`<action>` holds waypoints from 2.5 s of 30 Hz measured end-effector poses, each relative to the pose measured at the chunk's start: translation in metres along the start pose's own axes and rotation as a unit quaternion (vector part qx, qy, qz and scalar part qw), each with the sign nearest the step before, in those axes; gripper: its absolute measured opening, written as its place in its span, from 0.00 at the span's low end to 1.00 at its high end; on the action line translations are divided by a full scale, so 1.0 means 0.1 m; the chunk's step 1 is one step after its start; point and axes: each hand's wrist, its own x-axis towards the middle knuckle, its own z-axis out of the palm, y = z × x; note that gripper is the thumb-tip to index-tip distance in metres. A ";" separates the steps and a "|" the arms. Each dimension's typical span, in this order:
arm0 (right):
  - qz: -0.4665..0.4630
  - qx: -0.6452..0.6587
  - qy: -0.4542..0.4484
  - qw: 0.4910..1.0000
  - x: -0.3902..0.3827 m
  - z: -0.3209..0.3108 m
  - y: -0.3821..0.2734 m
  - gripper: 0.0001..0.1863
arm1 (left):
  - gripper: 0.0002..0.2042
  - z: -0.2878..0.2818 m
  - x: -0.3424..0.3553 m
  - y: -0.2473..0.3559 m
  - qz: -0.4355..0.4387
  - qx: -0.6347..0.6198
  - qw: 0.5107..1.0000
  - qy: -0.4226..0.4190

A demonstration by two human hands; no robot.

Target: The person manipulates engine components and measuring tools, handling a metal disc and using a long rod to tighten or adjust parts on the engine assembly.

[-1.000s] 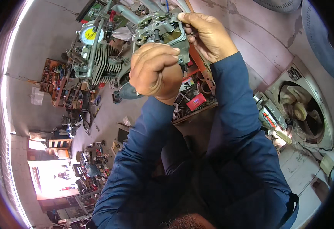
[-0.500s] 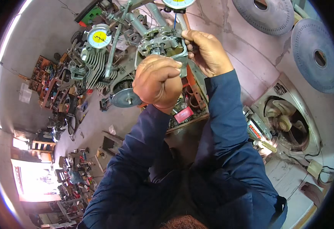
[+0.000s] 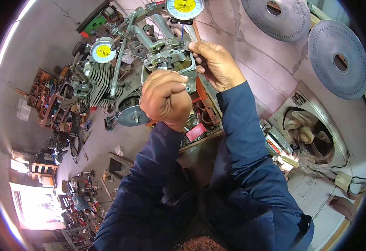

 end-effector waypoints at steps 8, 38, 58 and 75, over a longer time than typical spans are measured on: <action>-0.014 0.020 0.000 1.000 0.02 -0.03 0.03 0.09 | 0.11 -0.11 0.13 -0.03 0.048 -0.019 0.992 -0.114; -0.035 -0.006 -0.006 0.999 0.06 -0.09 0.06 0.10 | 0.10 -0.11 0.15 -0.08 0.120 -0.018 0.977 -0.174; -0.066 0.085 0.057 0.993 0.01 -0.19 0.11 0.11 | 0.09 -0.31 0.19 -0.03 0.096 -0.032 0.986 -0.130; 0.426 -0.233 -0.004 0.874 -0.74 -0.84 3.89 0.13 | 0.02 -0.44 0.19 0.11 0.133 0.066 0.947 -0.285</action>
